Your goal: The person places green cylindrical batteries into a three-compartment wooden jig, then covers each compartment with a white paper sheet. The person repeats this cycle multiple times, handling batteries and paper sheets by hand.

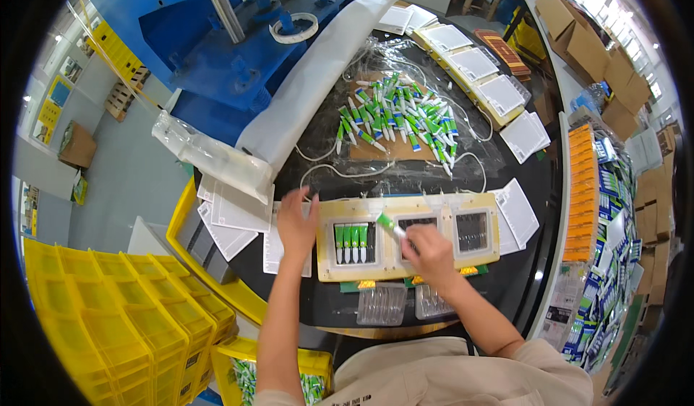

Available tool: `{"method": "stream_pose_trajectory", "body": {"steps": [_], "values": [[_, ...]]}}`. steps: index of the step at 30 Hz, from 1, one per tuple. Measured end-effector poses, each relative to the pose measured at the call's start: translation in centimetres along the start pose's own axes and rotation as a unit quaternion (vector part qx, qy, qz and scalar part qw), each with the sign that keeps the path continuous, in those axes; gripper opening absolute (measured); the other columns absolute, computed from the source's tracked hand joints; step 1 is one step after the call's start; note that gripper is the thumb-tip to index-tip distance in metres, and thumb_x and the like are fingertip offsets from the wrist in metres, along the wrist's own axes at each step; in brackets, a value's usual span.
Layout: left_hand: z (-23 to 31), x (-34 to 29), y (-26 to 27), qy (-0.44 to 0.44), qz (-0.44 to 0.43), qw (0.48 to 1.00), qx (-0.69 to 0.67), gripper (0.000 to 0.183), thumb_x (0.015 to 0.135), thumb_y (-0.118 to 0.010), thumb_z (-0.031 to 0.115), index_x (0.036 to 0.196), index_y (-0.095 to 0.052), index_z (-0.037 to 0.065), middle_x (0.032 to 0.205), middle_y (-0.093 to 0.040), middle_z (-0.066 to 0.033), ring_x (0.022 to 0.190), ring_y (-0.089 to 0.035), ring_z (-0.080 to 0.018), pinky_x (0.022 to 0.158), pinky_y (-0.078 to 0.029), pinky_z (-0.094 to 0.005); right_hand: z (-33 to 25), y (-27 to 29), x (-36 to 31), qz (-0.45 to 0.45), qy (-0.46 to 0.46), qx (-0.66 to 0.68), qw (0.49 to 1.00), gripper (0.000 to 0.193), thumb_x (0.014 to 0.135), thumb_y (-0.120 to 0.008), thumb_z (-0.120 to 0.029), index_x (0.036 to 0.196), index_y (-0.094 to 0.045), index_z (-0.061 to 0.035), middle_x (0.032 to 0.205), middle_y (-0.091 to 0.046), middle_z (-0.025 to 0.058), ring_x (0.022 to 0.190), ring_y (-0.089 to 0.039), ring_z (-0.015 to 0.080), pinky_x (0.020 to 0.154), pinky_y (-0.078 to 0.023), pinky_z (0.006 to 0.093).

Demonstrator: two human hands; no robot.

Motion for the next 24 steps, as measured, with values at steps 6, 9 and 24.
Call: {"method": "stream_pose_trajectory", "body": {"steps": [6,9,24], "values": [[0.1,3.7,-2.7,-0.015,-0.023,0.999,-0.034,0.022,0.093,-0.069,0.021,0.108,-0.069,0.006,0.104,-0.07,-0.0103,0.099,-0.066,-0.0303,0.086,-0.049,-0.0447,-4.0,-2.3,-3.7,-0.04,0.016,-0.064,0.997,0.013,0.08,-0.076,-0.003,0.082,-0.063,-0.0013,0.088,-0.066,0.0096,0.077,-0.064,0.0242,0.063,-0.055,0.0346],[0.8,1.7,-2.1,-0.036,-0.023,0.998,-0.04,0.021,0.093,-0.069,0.019,0.109,-0.07,0.005,0.108,-0.071,-0.0102,0.102,-0.065,-0.0317,0.09,-0.048,-0.0451,-5.0,-3.5,-4.1,-0.065,-0.024,-0.085,0.994,0.016,0.081,-0.077,-0.01,0.079,-0.062,-0.004,0.086,-0.065,0.0086,0.079,-0.064,0.0236,0.065,-0.054,0.0343],[1.6,3.5,-2.8,-0.072,-0.034,0.997,0.002,0.029,0.095,-0.068,0.023,0.119,-0.068,0.007,0.122,-0.067,-0.0103,0.114,-0.062,-0.0323,0.097,-0.049,-0.0445,0.4,-4.9,2.7,-0.056,-0.055,-0.016,0.997,0.019,0.088,-0.071,-0.015,0.102,-0.07,-0.0029,0.114,-0.069,0.0123,0.104,-0.065,0.0304,0.087,-0.053,0.0429]]}}
Point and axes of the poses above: each hand's wrist, its own x-axis towards the middle knuckle, its own y-axis out of the back of the hand, z = x × y, the point moved 1 cm from there along x, towards the middle knuckle
